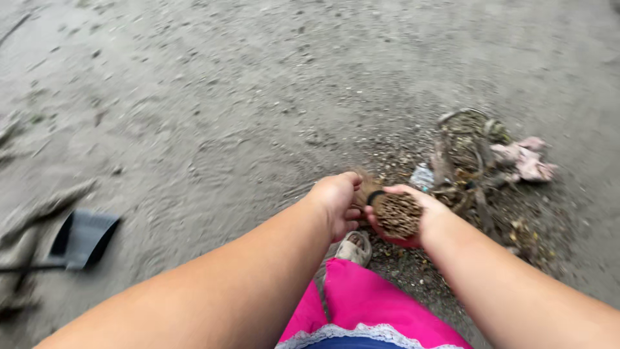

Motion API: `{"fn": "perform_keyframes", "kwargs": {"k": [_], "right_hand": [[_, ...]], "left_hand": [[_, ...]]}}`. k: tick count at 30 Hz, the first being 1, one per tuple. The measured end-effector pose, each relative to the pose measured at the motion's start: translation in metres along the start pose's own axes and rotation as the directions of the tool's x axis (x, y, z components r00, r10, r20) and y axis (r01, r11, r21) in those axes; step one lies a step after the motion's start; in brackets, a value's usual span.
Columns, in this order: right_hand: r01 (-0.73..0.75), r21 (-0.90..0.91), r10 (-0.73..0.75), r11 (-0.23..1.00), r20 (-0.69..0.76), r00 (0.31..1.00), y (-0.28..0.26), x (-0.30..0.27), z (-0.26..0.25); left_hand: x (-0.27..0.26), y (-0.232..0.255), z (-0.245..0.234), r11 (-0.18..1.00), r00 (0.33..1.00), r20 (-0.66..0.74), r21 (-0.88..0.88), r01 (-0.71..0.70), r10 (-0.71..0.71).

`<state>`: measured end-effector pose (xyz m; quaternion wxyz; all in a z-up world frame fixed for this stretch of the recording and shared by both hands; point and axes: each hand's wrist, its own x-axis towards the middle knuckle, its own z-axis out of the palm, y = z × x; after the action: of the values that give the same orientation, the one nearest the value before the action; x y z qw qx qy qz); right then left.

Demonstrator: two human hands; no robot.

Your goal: The person sweeps debris on the ground into a pile using a stick broom.

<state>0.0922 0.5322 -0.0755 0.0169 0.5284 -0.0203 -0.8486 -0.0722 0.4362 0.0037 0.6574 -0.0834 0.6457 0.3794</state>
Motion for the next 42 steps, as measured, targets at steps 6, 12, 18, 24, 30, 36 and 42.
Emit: {"fn": "perform_keyframes", "kwargs": {"k": [6, 12, 18, 24, 30, 36, 42], "right_hand": [[0.015, 0.058, -0.009, 0.998, -0.101, 0.995, 0.009, -0.007, 0.01], [0.213, 0.282, -0.202, 0.936, -0.067, 0.977, -0.007, -0.043, -0.03], [0.398, 0.323, -0.338, 0.859, -0.228, 0.913, -0.018, -0.093, -0.071], [0.399, 0.446, -0.352, 0.801, -0.188, 0.917, 0.011, -0.111, -0.053], [0.35, 0.536, -0.392, 0.768, -0.039, 0.919, 0.016, -0.129, 0.012], [0.292, 0.181, -0.325, 0.939, 0.191, 0.926, -0.005, -0.075, 0.087], [0.147, 0.036, -0.151, 0.988, 0.155, 0.976, -0.015, 0.002, 0.177]], "left_hand": [[0.022, 0.002, 0.042, 0.993, 0.977, 0.21, 0.12, 0.001, -0.027], [0.021, 0.008, 0.077, 0.943, 0.944, 0.3, 0.331, 0.033, -0.138], [0.022, 0.004, 0.126, 0.904, 0.861, 0.459, 0.428, 0.0, -0.217], [0.043, 0.002, 0.111, 0.896, 0.822, 0.508, 0.443, 0.007, -0.257], [0.043, 0.037, 0.076, 0.923, 0.959, 0.251, 0.383, 0.025, -0.13], [0.049, 0.066, 0.02, 0.977, 0.934, 0.328, 0.196, 0.082, -0.144], [0.074, 0.12, -0.084, 0.993, 0.972, 0.208, -0.022, 0.112, -0.105]]}}
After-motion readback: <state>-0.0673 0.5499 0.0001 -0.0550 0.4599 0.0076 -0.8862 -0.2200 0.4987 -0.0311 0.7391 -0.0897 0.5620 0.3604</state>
